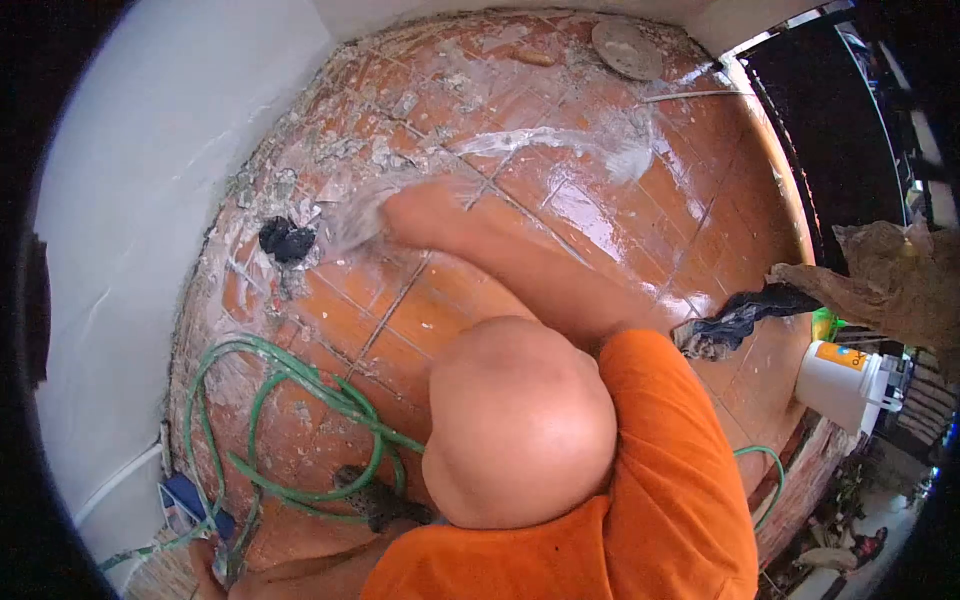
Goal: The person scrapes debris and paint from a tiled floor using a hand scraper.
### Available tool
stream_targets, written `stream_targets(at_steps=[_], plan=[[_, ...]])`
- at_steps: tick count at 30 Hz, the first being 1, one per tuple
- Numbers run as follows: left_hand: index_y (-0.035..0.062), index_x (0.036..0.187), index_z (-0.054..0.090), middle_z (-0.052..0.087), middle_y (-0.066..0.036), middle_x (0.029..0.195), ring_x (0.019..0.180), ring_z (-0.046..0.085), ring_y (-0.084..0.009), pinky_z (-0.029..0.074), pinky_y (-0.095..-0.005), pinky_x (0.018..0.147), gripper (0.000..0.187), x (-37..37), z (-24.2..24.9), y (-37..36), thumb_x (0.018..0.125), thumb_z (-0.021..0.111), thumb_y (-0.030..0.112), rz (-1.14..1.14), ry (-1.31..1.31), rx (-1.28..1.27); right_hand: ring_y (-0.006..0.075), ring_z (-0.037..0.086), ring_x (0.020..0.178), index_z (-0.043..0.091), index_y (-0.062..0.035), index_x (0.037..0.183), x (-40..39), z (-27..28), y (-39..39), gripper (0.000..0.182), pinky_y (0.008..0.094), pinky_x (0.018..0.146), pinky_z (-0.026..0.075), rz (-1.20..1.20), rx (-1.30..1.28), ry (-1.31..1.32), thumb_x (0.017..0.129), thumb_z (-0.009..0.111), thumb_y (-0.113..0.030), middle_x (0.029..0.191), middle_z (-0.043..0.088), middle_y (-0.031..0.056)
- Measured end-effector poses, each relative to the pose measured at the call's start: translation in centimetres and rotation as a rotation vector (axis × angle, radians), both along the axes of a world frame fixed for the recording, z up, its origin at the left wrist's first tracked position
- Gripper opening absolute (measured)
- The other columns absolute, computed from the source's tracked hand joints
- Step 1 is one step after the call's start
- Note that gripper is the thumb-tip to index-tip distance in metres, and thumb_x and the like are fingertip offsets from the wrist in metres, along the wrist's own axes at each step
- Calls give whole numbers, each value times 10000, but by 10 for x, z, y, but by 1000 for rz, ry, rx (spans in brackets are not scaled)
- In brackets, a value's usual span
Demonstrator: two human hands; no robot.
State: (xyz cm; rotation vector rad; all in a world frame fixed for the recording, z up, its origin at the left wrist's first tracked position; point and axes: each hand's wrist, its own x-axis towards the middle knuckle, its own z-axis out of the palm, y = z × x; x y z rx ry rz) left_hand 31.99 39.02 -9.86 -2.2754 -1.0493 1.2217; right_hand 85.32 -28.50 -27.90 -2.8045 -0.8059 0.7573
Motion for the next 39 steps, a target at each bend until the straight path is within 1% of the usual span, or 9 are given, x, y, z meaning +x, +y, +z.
stream_targets(at_steps=[6, 13, 17, 20, 26, 28, 31, 33, 39], plan=[[-43, 933, 624, 621, -231, 767, 753, 628, -328, 467, -434, 684, 603, 13, -1, -19, 745, 672, 528, 154, -60, 27, 326, 644, 846, 677, -176, 984, -21, 10, -138, 238, 453, 711, 508, -254, 226, -164, 776, 561, -186, 914, 676, 109], [-33, 1073, 590, 622, -224, 832, 813, 621, -263, 461, -396, 710, 582, 17, 3, -10, 769, 692, 453, 285, -150, -169, 274, 662, 851, 681, -71, 996, -59, 21, -440, 309, 374, 746, 489, -846, -149, -83, 821, 618, -317, 921, 675, 169], [-33, 1092, 581, 622, -227, 842, 820, 621, -269, 459, -402, 709, 581, 14, 4, -8, 774, 691, 440, 297, -197, -204, 222, 619, 662, 678, -60, 988, -37, 6, -441, 348, 370, 680, 482, -787, 67, -73, 855, 607, -373, 736, 651, 185], [-33, 1107, 574, 623, -230, 849, 825, 621, -273, 458, -406, 708, 580, 11, 6, -8, 778, 691, 430, 300, -229, -211, 314, 624, 906, 677, -140, 1061, 46, -39, -398, 377, 404, 815, 468, -515, -54, -7, 859, 550, -432, 997, 658, 174], [-24, 1163, 552, 621, -258, 876, 853, 619, -329, 456, -424, 713, 569, -2, -2, -2, 797, 673, 394, 199, -61, 10, 312, 615, 991, 672, -122, 1062, 117, -70, -145, 407, 440, 854, 472, 114, 56, -12, 832, 520, -422, 1092, 648, 117], [-27, 1106, 583, 623, -262, 855, 845, 618, -355, 459, -431, 711, 534, -4, -5, 9, 794, 669, 398, 165, -6, 17, 330, 623, 933, 670, -205, 1033, 97, -42, -55, 279, 435, 791, 492, -111, -5, -14, 815, 559, -338, 995, 661, 127], [-36, 939, 632, 618, -260, 775, 785, 616, -394, 457, -447, 679, 483, 19, 9, -26, 797, 653, 425, 138, 65, 37, 317, 625, 925, 661, -199, 985, 98, 23, -10, 238, 441, 771, 496, 117, -151, -132, 825, 544, -330, 974, 659, 123], [-50, 607, 587, 557, -214, 561, 577, 571, -402, 413, -480, 570, 594, 8, 8, -16, 790, 627, 514, -84, -9, -26, 323, 629, 888, 671, -169, 927, 102, 59, -53, 243, 448, 745, 498, 14, 36, -179, 828, 553, -357, 914, 664, 114], [-45, 555, 557, 536, -220, 547, 580, 572, -398, 398, -487, 560, 662, 18, 1, -16, 798, 591, 569, 68, 14, 13, 349, 611, 946, 671, -147, 1024, 109, 46, -307, 348, 439, 848, 477, -284, -263, -171, 870, 496, -406, 1028, 647, 154]])
